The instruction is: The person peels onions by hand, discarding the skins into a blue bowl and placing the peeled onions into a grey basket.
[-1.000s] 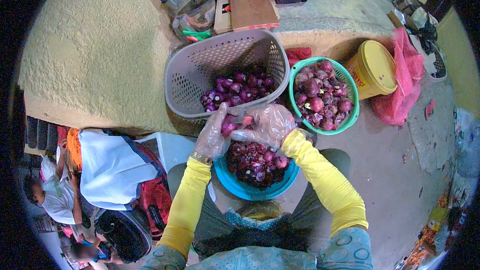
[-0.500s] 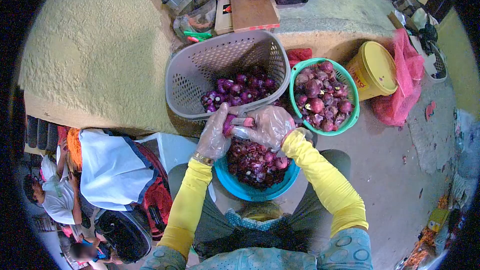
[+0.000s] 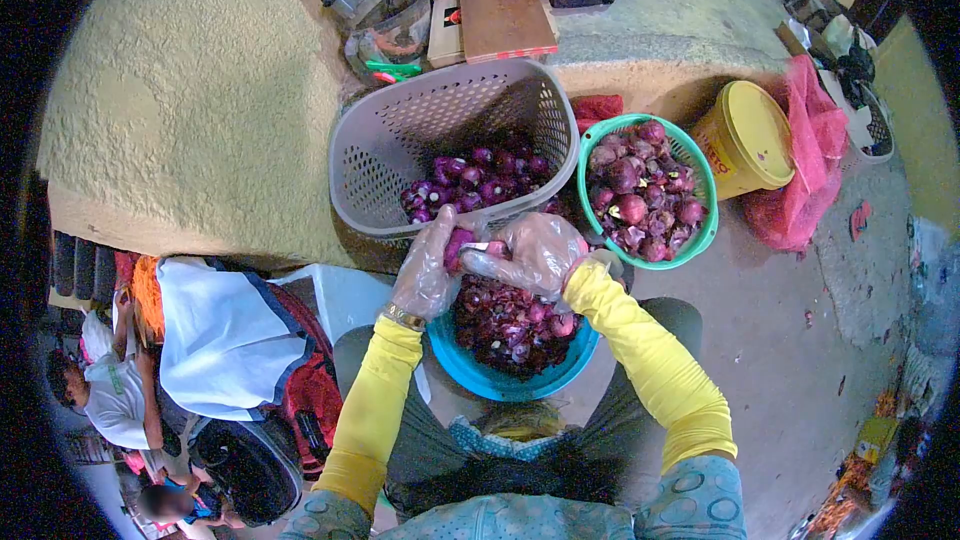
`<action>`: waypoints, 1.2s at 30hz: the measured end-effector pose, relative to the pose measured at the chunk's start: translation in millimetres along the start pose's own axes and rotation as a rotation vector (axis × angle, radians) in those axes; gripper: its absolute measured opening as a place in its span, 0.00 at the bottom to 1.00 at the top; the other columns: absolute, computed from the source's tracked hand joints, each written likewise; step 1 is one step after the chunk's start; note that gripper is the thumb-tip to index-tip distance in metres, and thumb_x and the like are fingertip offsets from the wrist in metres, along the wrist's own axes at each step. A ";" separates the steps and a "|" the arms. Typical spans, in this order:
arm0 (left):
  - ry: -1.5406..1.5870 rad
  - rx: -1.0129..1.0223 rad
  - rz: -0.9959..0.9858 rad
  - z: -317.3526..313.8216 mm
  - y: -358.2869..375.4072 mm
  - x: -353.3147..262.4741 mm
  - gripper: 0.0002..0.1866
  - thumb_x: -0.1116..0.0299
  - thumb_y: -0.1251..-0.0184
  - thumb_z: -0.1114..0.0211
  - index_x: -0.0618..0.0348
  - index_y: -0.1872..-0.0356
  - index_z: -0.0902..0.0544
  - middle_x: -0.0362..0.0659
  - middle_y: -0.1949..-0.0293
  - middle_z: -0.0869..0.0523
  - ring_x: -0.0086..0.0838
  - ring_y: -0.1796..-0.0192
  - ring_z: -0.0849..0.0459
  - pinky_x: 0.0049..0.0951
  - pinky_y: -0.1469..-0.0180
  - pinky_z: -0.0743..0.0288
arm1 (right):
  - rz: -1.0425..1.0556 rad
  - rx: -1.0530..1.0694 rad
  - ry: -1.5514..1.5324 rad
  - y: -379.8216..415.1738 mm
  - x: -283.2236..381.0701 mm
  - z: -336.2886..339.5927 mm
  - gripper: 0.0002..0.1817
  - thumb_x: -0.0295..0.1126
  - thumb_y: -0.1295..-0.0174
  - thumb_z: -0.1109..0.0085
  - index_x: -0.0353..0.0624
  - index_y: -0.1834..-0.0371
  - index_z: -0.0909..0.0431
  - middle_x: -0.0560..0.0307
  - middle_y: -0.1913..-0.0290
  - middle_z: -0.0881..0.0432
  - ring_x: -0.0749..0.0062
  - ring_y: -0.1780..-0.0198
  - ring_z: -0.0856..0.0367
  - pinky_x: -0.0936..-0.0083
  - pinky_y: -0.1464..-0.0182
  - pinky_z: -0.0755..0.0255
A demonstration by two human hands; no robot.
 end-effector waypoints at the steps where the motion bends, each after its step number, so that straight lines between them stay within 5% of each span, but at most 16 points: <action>1: 0.038 0.014 0.000 2.9 -3.1 8.1 0.30 0.44 0.14 0.53 0.64 0.49 0.16 0.43 0.57 0.15 0.27 0.55 0.16 0.31 0.47 0.21 | 0.071 -0.045 -0.033 2.3 4.8 2.1 0.34 0.68 0.33 0.43 0.45 0.71 0.13 0.37 0.75 0.18 0.36 0.68 0.16 0.51 0.62 0.23; 3: 0.075 0.029 -0.001 3.0 -4.5 10.2 0.30 0.44 0.14 0.52 0.64 0.48 0.16 0.43 0.57 0.14 0.27 0.55 0.15 0.32 0.47 0.20 | 0.140 -0.091 -0.064 3.5 5.8 2.6 0.35 0.69 0.33 0.43 0.44 0.74 0.14 0.38 0.76 0.18 0.37 0.69 0.17 0.51 0.63 0.23; 5: 0.221 0.024 0.130 -0.6 -1.9 2.1 0.30 0.44 0.14 0.52 0.64 0.47 0.16 0.43 0.56 0.14 0.28 0.54 0.14 0.32 0.47 0.18 | 0.188 -0.094 0.089 1.9 1.7 -1.0 0.31 0.61 0.32 0.36 0.44 0.81 0.16 0.53 0.85 0.20 0.56 0.80 0.18 0.62 0.70 0.23; 11: 0.333 0.015 0.167 -7.3 2.9 -5.7 0.31 0.42 0.15 0.51 0.63 0.44 0.17 0.43 0.56 0.13 0.28 0.54 0.13 0.32 0.49 0.16 | 0.211 -0.011 0.118 3.7 2.3 -1.9 0.32 0.68 0.36 0.40 0.50 0.75 0.11 0.46 0.81 0.19 0.46 0.75 0.16 0.53 0.66 0.22; 18: 0.487 0.145 0.245 6.8 -1.6 5.5 0.33 0.37 0.17 0.50 0.58 0.38 0.19 0.47 0.50 0.12 0.31 0.50 0.12 0.33 0.49 0.16 | 0.203 0.107 0.204 4.0 3.5 -7.2 0.30 0.69 0.37 0.39 0.52 0.73 0.10 0.52 0.81 0.17 0.53 0.75 0.14 0.54 0.65 0.20; 26: 0.635 0.068 0.189 -5.6 3.2 -14.7 0.26 0.57 0.21 0.36 0.57 0.29 0.24 0.45 0.45 0.13 0.36 0.45 0.13 0.34 0.44 0.17 | 0.253 0.135 0.259 6.3 4.9 -5.6 0.30 0.69 0.36 0.40 0.54 0.73 0.10 0.50 0.79 0.16 0.51 0.71 0.13 0.55 0.62 0.20; 36: 0.725 -0.112 0.135 12.4 -0.9 4.8 0.21 0.59 0.18 0.39 0.60 0.34 0.24 0.50 0.42 0.17 0.40 0.42 0.16 0.43 0.40 0.16 | 0.277 0.270 0.277 10.9 14.9 -2.2 0.34 0.73 0.37 0.42 0.53 0.79 0.14 0.47 0.77 0.17 0.43 0.69 0.16 0.49 0.64 0.24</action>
Point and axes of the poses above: each hand's wrist, its own y-axis away from the middle knuckle, its own z-axis out of the back of the hand, x = y × z, the point moved 1 cm from there along -y, towards the middle knuckle
